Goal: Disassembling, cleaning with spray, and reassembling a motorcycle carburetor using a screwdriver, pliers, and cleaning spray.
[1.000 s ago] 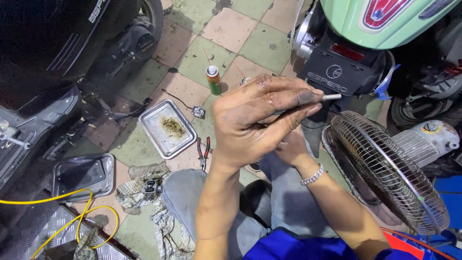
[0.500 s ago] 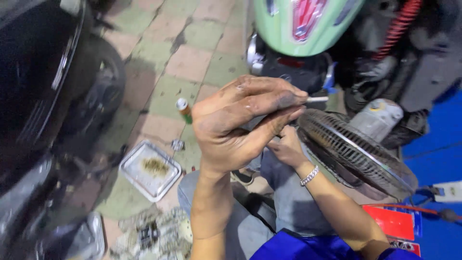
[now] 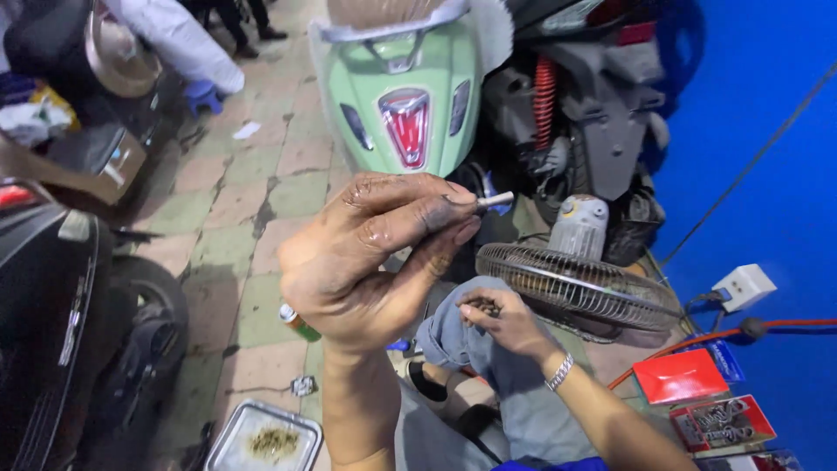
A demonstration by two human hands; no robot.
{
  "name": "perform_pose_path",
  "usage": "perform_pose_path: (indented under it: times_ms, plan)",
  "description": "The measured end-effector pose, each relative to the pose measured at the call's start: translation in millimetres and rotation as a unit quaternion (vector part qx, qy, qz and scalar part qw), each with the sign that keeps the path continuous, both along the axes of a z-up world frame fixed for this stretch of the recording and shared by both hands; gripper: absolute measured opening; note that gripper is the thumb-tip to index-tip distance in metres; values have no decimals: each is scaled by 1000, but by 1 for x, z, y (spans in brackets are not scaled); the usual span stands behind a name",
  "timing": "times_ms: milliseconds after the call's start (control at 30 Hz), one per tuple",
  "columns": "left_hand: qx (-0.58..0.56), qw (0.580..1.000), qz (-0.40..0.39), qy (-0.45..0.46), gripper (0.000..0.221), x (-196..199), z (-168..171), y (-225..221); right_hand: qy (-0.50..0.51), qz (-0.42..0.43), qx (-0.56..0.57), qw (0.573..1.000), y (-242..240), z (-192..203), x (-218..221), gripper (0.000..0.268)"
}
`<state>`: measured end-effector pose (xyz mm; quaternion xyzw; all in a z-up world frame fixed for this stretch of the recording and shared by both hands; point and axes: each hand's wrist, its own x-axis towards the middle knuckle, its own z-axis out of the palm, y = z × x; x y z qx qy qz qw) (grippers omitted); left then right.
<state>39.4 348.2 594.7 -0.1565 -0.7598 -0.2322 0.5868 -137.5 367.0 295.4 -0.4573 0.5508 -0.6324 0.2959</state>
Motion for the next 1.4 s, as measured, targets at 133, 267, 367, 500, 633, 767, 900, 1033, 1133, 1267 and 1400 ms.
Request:
perform_pose_path:
  times_ms: [133,267,367,500,633,767,900,1033,1133,1267,1400]
  plan:
    - [-18,1000,-17,0,26,-11,6,11,-62,-28,43,997,13,-10,-14,26]
    - [-20,1000,-17,-12,28,-12,10,17,-99,-27,45,994,15,-12,-20,26]
    - [-23,1000,-12,-15,26,-15,13,23,-110,-23,22,993,13,-20,-20,23]
    - [-17,999,-22,-23,27,-17,15,29,-79,-15,23,996,15,-16,-17,24]
    - [-22,999,-18,-18,27,-18,15,31,-95,-20,28,995,18,-15,-16,24]
    - [-27,1000,-7,-12,26,-16,16,34,-106,-18,16,994,20,-15,-16,23]
    - [-26,1000,-8,-16,25,-12,15,35,-97,-17,22,995,19,-20,-15,23]
    - [-31,999,-13,-12,26,-8,14,35,-95,-14,15,995,20,-20,-12,23]
    - [-34,999,-8,-7,26,-6,14,36,-96,-15,16,995,21,-16,-11,24]
    - [-27,1000,-5,-10,26,0,15,40,-93,-8,9,996,23,-14,-9,24]
    - [-23,1000,-8,-8,25,3,15,42,-81,-12,16,997,25,-11,-7,24]
